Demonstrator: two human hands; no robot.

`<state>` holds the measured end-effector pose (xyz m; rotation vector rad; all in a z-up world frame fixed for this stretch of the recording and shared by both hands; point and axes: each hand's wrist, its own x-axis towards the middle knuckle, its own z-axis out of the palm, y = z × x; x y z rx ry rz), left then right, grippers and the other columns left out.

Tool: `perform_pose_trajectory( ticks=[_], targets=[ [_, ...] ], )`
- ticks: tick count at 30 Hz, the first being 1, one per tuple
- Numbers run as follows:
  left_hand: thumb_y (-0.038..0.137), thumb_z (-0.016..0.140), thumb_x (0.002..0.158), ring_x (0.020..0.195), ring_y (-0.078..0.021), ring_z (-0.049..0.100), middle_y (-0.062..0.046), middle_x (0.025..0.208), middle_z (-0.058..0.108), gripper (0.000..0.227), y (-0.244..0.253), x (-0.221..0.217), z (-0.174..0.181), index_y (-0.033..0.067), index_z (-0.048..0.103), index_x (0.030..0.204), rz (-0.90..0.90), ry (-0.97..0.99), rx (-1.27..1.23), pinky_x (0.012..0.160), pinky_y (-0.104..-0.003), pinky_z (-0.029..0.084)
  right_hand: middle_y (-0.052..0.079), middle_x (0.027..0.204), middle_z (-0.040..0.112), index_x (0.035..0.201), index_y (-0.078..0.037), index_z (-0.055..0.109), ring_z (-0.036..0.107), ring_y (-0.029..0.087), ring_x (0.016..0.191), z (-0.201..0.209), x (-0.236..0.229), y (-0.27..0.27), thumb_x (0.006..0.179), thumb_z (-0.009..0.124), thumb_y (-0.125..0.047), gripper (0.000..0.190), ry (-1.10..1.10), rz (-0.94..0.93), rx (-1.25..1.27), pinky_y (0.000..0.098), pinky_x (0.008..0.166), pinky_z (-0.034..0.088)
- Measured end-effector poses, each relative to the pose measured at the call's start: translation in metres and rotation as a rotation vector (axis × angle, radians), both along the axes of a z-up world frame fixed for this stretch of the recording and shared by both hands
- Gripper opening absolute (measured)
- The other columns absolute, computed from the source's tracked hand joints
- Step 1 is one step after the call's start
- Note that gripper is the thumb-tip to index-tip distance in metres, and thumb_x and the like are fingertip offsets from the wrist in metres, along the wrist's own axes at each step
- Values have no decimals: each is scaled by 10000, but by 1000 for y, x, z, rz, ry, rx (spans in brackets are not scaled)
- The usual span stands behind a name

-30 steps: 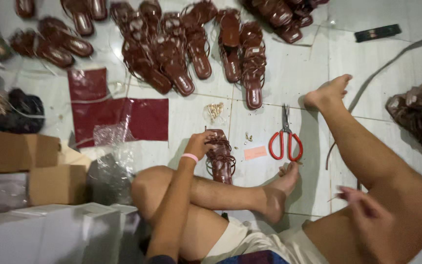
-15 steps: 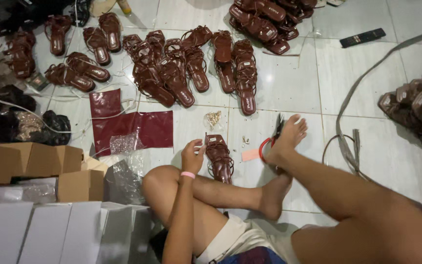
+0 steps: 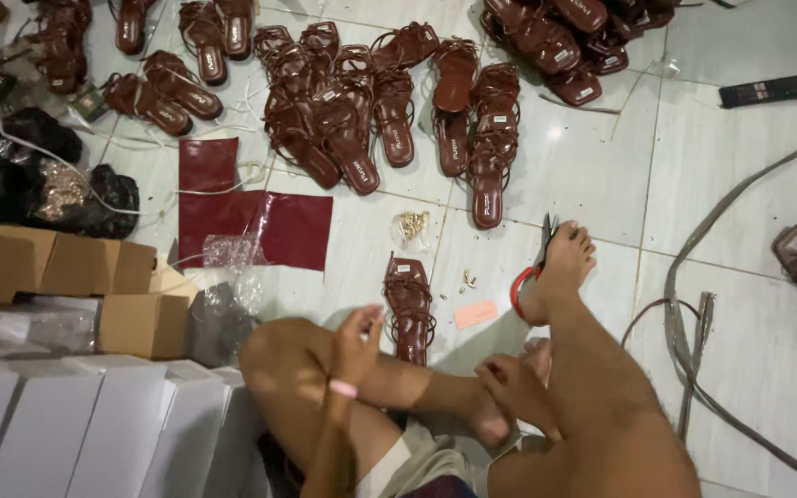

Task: The person sits on the floor and assembles brown strappy sandals by attaching small gold-colored metal hardware to the straps. They use red-handled scissors to trim excess strap material and then secure the metal pieces onto the sandal straps.

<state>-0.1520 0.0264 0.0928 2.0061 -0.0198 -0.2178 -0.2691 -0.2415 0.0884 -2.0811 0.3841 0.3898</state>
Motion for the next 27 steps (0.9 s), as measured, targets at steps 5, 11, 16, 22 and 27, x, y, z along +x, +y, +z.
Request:
perform_pose_trajectory(
  ticks=[5,11,16,22,27],
  targets=[
    [155,702,904,912,-325,709,-138,1006,759,184,-20,-31,19,77,748,1064,-198,-247,283,812,-413,539,159,944,727,1001,-14,700,697,322,871,-37,35,-6,908,698,-114,136,-501,-56,-99,382,789,553],
    [123,675,845,835,-289,691,-78,924,747,214,-27,-40,28,104,732,1051,-327,-376,386,775,-410,484,154,1036,679,1113,-30,679,664,318,957,-67,73,-28,888,697,-106,238,-453,-201,-212,411,835,546],
    [162,708,855,814,-284,668,-60,897,730,171,-35,-42,24,131,739,1020,-298,-392,508,805,-399,495,158,1048,658,1128,-44,669,648,334,980,-100,108,-54,886,761,-170,288,-568,-347,-394,423,843,530],
    [160,677,833,852,-246,690,-35,939,741,194,-36,-42,21,154,738,1017,-346,-394,506,797,-384,469,148,989,677,1097,-35,687,619,357,940,-127,174,-74,900,790,-195,274,-546,-453,-393,460,846,501],
    [163,694,814,842,-250,685,-40,934,740,213,-40,-38,23,147,739,1022,-386,-356,576,802,-385,474,147,935,692,962,-63,727,636,347,920,-125,184,-84,929,752,-203,145,-310,-392,-348,471,840,500]
  ],
)
